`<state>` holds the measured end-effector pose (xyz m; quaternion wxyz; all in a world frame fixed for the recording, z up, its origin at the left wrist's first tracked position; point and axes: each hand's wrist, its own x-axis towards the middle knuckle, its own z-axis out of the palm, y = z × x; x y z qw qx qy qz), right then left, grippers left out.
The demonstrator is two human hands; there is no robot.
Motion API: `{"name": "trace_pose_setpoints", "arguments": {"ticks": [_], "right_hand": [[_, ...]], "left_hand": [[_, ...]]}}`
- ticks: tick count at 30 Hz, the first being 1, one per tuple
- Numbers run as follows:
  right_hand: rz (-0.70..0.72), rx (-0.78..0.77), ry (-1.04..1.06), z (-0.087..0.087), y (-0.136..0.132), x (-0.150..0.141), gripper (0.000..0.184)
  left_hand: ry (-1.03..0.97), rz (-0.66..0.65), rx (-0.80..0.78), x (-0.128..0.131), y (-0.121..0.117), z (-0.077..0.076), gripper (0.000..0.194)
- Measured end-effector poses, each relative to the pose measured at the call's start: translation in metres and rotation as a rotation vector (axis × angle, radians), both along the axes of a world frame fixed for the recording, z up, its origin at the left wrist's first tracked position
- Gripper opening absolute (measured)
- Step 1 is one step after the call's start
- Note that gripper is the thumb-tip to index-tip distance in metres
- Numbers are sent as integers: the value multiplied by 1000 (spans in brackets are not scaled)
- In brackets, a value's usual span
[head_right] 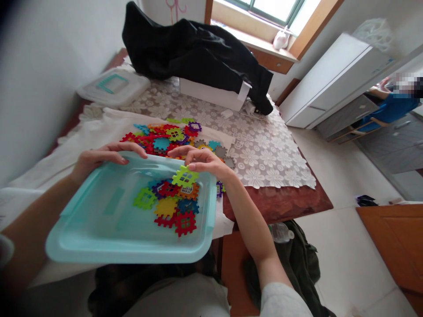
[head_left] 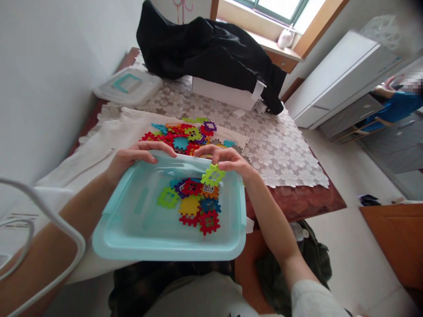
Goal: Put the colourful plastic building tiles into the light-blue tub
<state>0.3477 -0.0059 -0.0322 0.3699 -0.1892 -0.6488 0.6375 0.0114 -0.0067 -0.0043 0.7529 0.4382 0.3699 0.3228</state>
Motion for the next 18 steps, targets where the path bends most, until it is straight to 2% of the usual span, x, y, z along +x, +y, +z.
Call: {"name": "trace_pose_setpoints", "arguments": {"ticks": [2,4,8,11,13,15,18], "right_hand": [[-11,19,-32,2,0,0,41],[-87,20,-34,-1,2,-2,49],[-507,27,-40,-22,14,-3,61],[-735,232,-385,-39,21,-2,57],[-750,409,-701,-45,22,-2,51],[-695,504,-924,-48,22,-4,41],[-628,516,-1026,-49,21,-5,23]], "left_hand": [[-11,-7,-4,-3,3,-4,27],[-13,-6,-2,-4,5,-6,27],[-3,13,7,-1,1,-2,27],[14,32,13,4,-1,2,28],[21,42,9,5,-1,3,28],[18,31,12,3,1,1,29],[7,11,29,0,3,-3,29]]}}
